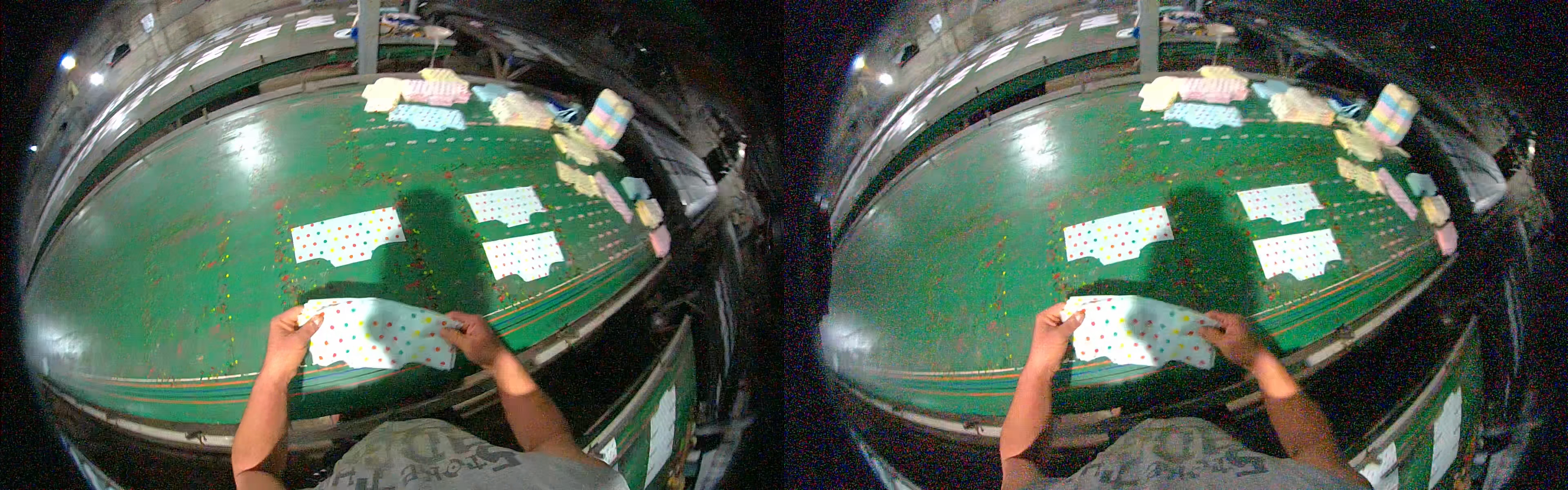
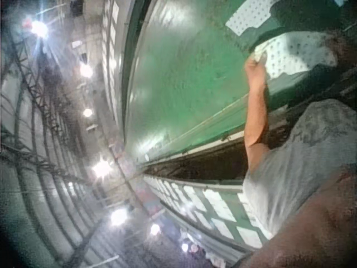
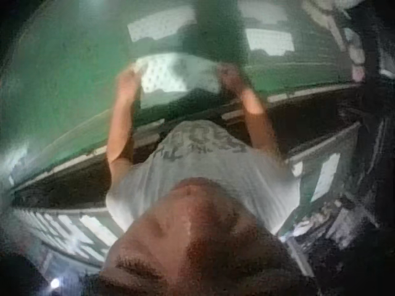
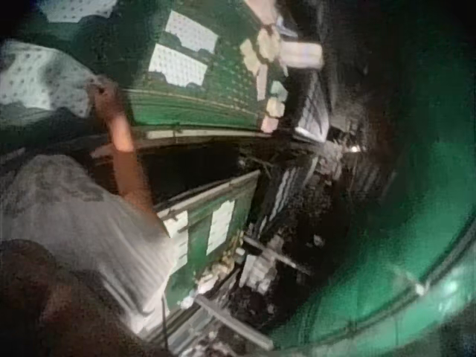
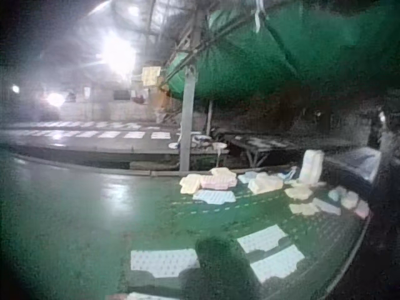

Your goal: The person repeatedly picks up small white polka-dotted fabric pieces from a green conveyor belt, folds them by hand, and places them back on the belt. The person handles the items one at a time and occasionally stacks folded pieces.

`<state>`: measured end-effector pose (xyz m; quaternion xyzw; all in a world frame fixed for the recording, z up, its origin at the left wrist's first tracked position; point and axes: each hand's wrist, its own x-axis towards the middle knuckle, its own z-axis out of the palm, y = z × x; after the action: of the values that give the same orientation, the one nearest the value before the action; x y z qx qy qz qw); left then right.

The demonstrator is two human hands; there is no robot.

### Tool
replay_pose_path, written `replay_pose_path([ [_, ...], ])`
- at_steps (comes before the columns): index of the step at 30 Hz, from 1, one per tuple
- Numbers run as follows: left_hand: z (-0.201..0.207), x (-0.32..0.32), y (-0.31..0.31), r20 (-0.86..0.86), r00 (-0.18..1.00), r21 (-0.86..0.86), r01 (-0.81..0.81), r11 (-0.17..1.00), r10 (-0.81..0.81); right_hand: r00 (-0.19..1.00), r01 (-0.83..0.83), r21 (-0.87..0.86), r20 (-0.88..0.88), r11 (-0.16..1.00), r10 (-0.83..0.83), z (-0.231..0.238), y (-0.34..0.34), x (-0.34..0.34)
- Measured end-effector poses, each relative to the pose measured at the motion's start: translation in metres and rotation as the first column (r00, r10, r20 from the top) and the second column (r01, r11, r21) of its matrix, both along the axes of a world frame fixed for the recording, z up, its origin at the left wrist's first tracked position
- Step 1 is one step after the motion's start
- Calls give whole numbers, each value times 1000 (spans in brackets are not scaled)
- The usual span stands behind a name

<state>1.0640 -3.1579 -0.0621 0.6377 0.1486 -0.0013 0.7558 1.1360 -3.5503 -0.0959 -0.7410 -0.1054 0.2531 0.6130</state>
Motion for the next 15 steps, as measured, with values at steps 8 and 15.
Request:
replay_pose_path([
  [8,-6,45,-44,-85,994,232,-53,971,75,969,-172,-219,136,960,205,-2,-37,124],
  [15,-42,106,8,54,985,473,-169,865,162,842,-202,-133,482,970,242,-37,44,222],
])
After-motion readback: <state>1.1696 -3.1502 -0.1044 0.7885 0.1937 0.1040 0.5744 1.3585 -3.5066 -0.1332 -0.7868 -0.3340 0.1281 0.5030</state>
